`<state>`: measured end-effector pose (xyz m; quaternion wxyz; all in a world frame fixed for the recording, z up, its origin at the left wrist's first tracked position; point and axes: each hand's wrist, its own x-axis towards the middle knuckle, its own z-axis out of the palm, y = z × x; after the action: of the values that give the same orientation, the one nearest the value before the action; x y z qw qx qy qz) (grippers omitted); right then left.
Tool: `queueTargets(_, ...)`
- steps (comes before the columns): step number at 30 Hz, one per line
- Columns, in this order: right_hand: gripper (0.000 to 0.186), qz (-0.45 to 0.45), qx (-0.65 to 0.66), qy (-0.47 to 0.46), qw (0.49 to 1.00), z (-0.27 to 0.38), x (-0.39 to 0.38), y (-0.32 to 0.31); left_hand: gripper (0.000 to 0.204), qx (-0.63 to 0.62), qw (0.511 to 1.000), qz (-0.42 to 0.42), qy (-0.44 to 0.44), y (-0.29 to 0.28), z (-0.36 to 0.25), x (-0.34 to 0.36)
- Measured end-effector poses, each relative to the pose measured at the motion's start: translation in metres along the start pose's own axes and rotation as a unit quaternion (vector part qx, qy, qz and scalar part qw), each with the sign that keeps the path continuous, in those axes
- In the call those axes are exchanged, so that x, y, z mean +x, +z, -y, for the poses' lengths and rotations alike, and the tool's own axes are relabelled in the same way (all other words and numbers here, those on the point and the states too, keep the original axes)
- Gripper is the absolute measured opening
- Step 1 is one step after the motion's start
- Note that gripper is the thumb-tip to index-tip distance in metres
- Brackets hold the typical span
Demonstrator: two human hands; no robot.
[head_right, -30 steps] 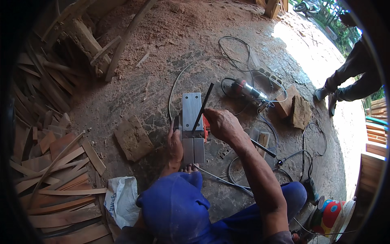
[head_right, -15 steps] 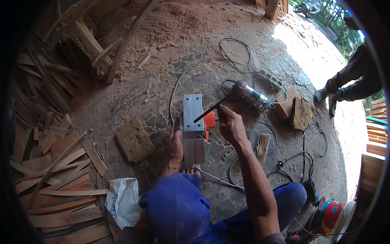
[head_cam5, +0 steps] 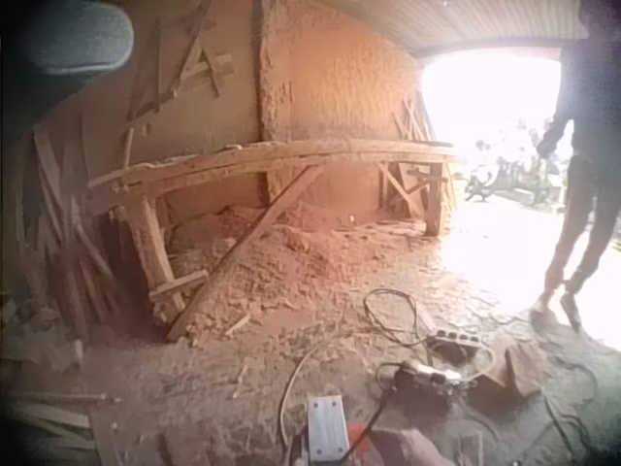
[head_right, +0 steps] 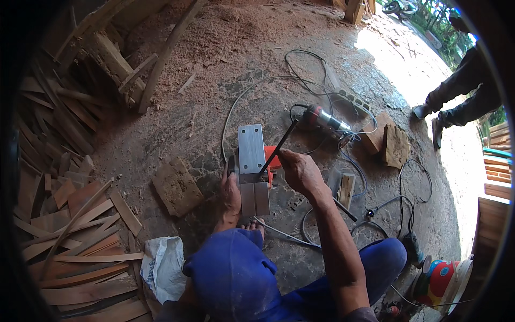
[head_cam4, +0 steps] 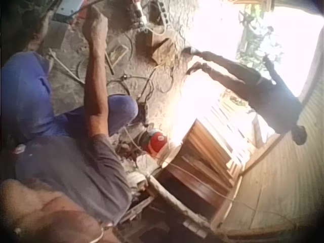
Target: The person uses a T-handle hex key to tighten or adjust components on an electric hand planer, then fits a small metal blade or guide into the tool by hand.
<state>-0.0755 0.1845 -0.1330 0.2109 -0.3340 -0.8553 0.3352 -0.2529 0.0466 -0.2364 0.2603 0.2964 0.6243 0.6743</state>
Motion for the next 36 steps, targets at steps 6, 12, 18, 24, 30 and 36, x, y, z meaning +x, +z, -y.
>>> queueTargets(6, 0.023, -0.051, 0.057, 0.056, 0.995, -0.002, -0.005, -0.013, 0.048, 0.001, 1.0, 0.004, 0.009, -0.001, 0.005, 0.002)
queueTargets(12, 0.027, -0.183, 0.142, 0.249, 0.94, -0.048, -0.028, 0.007, 0.047, 0.012, 1.0, 0.004, 0.026, -0.003, 0.005, 0.005)
queueTargets(18, 0.037, -0.227, -0.004, 0.334, 0.915, -0.109, -0.07, 0.083, 0.046, -0.004, 1.0, -0.009, 0.01, -0.006, 0.016, 0.006)
queueTargets(24, 0.033, -0.088, -0.014, 0.356, 0.93, -0.086, -0.072, 0.102, 0.045, 0.056, 0.998, 0.003, -0.004, -0.016, 0.025, 0.008)
queueTargets(30, 0.041, -0.186, 0.081, 0.234, 0.951, -0.066, -0.042, 0.095, 0.046, 0.005, 0.999, 0.024, -0.03, -0.014, 0.014, 0.004)
queueTargets(36, 0.064, -0.071, 0.576, 0.193, 0.791, -0.046, -0.006, 0.064, 0.047, -0.163, 0.982, 0.084, -0.042, 0.012, -0.003, 0.011)
